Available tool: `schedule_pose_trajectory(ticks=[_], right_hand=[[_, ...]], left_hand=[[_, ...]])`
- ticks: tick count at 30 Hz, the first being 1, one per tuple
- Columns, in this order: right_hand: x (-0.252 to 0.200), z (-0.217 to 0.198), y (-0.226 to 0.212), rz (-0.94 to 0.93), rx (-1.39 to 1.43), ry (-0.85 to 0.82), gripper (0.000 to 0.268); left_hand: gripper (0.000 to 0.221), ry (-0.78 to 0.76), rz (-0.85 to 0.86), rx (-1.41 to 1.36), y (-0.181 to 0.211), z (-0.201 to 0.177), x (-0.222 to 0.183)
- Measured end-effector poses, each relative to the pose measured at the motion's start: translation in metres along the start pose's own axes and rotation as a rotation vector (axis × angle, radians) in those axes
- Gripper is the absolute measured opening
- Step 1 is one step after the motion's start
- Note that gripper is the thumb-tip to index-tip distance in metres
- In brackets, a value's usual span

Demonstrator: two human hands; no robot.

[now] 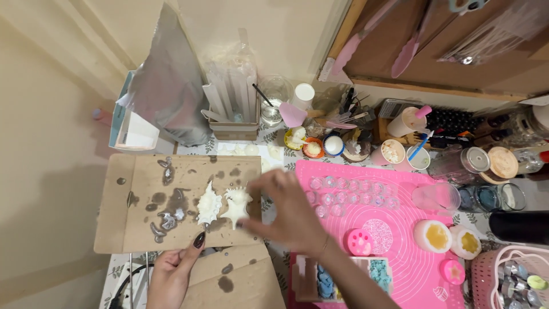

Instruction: The person places small round metal tins into clear plastic molds on a pink mat, then moves to a wooden board to remove white star-shaped wax pieces from a cardboard tray and place them on the table. The person continues to arrange the tins and wax pieces on the work surface.

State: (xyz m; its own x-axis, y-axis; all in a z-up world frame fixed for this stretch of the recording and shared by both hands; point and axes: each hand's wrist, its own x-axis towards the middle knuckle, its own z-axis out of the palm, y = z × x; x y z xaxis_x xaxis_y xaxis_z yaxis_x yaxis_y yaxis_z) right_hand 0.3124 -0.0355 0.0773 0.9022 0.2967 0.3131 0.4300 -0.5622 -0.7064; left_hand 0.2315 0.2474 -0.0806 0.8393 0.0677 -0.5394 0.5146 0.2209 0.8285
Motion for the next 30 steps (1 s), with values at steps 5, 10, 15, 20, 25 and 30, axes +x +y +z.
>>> schedule_pose_trajectory(ticks=[5,10,15,20,25,30], right_hand=[[-0.031,0.029,-0.015,0.156,-0.094,0.036,0.055],[-0.037,0.038,-0.027,0.213,-0.135,0.200,0.047],[-0.045,0.044,-0.017,0.258,-0.020,0.277,0.029],[-0.048,0.035,0.028,0.474,0.448,0.236,0.026],[-0.021,0.019,0.127,0.856,0.580,0.453,0.026],[-0.025,0.069,0.278,0.960,0.582,0.347,0.019]], left_hand=[[0.029,-0.006,0.019,-0.002,0.021,0.021,-0.009],[0.032,-0.046,-0.020,0.054,0.015,0.021,-0.007],[0.033,-0.059,-0.014,0.088,0.014,0.025,-0.005],[0.031,-0.011,0.044,0.064,0.013,0.024,-0.008],[0.032,0.159,0.020,0.128,-0.011,-0.011,-0.001],[0.034,0.116,0.066,0.171,-0.011,-0.015,-0.002]])
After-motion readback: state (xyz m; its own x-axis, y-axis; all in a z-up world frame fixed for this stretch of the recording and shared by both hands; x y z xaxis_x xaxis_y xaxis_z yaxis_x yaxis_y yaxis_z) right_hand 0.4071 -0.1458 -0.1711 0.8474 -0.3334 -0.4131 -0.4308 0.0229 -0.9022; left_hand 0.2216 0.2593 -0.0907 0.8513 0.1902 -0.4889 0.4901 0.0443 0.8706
